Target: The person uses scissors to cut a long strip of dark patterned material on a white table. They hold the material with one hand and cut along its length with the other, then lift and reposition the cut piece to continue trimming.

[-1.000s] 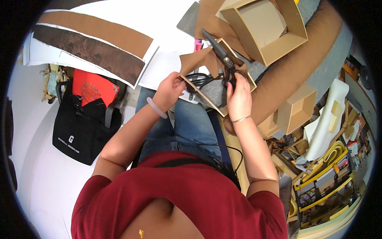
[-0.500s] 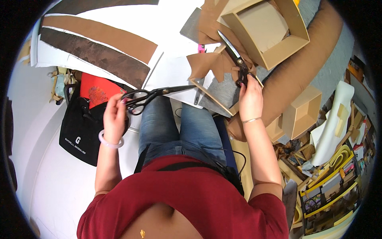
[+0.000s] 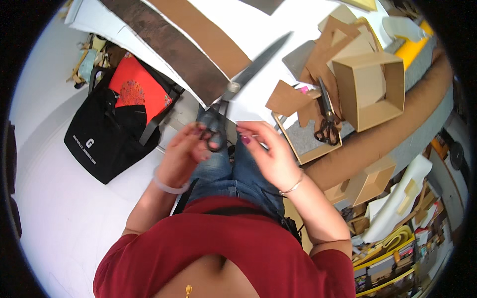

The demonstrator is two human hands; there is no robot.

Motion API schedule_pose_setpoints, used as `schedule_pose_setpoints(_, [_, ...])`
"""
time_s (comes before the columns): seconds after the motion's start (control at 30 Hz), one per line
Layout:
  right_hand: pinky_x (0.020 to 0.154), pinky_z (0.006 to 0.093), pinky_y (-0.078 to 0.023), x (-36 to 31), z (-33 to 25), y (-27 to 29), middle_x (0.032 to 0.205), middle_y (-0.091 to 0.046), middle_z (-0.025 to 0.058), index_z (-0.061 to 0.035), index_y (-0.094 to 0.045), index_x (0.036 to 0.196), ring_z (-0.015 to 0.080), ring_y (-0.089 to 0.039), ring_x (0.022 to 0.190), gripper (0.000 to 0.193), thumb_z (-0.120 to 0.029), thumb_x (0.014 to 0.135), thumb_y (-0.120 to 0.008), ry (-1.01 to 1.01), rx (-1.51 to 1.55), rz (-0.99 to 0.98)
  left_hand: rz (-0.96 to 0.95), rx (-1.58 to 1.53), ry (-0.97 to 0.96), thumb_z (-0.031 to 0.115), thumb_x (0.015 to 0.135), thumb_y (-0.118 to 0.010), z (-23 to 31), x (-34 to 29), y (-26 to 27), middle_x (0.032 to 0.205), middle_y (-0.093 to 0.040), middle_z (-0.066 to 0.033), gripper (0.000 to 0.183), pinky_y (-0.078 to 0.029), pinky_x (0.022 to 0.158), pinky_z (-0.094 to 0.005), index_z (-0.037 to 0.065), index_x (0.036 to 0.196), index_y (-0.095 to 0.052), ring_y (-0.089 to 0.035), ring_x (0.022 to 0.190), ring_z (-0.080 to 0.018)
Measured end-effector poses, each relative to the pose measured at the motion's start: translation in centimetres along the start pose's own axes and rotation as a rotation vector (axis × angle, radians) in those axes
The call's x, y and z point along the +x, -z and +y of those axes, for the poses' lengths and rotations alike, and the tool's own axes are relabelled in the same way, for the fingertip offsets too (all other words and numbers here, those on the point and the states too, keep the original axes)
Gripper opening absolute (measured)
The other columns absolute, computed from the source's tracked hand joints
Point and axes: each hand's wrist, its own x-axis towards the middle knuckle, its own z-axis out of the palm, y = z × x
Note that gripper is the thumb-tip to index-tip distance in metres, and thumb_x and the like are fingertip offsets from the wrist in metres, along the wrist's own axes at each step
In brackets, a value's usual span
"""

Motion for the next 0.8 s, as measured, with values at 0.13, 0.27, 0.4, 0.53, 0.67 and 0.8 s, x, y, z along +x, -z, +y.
schedule_pose_setpoints(0.13, [0.106,0.0353,-0.045,1.3,-0.6,-1.2,0.126,-0.061,0.0123,0.0021,-0.058,0.13,0.024,-0.059,0.12,0.038,0.006,0.093,-0.059,0.114,0.007,-0.101,-0.167,-0.289,0.085,0.019,0.109,-0.049,-1.4,1.5,-2.4,0.109,-0.069,-0.0074,0.025,-0.052,0.073,-0.0285,0.005,0.129,-0.057,-0.069,0.09,-0.0173])
schedule_pose_setpoints(0.27, [0.107,0.0363,-0.044,1.6,-1.1,-1.5,0.129,-0.062,0.0117,0.0021,-0.057,0.132,0.023,-0.06,0.121,0.042,-0.001,0.092,-0.068,0.01,0.163,-0.082,-0.248,-0.151,0.179,0.021,0.11,-0.048,-1.5,2.1,-2.2,0.111,-0.069,-0.0082,0.028,-0.053,0.075,-0.0282,0.005,0.133,-0.053,-0.069,0.088,-0.0162])
schedule_pose_setpoints(0.4, [0.101,0.034,-0.05,2.3,-1.2,-1.1,0.126,-0.066,0.0117,0.0014,-0.058,0.126,0.0194,-0.063,0.115,0.034,-0.003,0.095,-0.07,-0.144,0.295,-0.043,-0.298,-0.124,0.128,0.021,0.109,-0.053,-3.6,2.7,-1.2,0.105,-0.067,-0.005,0.028,-0.054,0.078,-0.0282,0.004,0.13,-0.056,-0.068,0.09,-0.0148])
schedule_pose_setpoints(0.53, [0.098,0.0332,-0.052,2.3,-0.3,0.2,0.127,-0.067,0.0137,0.0003,-0.057,0.121,0.0181,-0.066,0.11,0.028,0.0,0.096,-0.069,-0.151,0.141,-0.001,0.088,0.376,-0.303,0.017,0.104,-0.063,-5.8,5.6,2.0,0.105,-0.066,-0.0031,0.024,-0.053,0.081,-0.0274,0.001,0.121,-0.062,-0.064,0.094,-0.0121])
schedule_pose_setpoints(0.67, [0.096,0.0305,-0.052,0.9,1.9,2.3,0.117,-0.067,0.0093,-0.0014,-0.053,0.119,0.0153,-0.066,0.104,0.027,0.001,0.096,-0.068,-0.219,0.04,-0.016,0.718,0.351,-0.443,0.025,0.097,-0.075,-5.8,9.4,6.4,0.105,-0.067,-0.0057,0.037,-0.05,0.085,-0.0272,-0.003,0.117,-0.062,-0.061,0.095,-0.0117])
schedule_pose_setpoints(0.8, [0.065,0.0209,-0.045,-1.8,4.4,3.8,0.086,-0.061,-0.0027,-0.0068,-0.056,0.106,0.0049,-0.055,0.072,0.017,-0.008,0.097,-0.07,-0.457,-0.02,-0.047,0.463,0.16,-0.183,0.025,0.092,-0.08,-5.0,11.5,7.6,0.094,-0.07,-0.0067,0.033,-0.051,0.076,-0.026,-0.003,0.106,-0.068,-0.065,0.083,-0.0128])
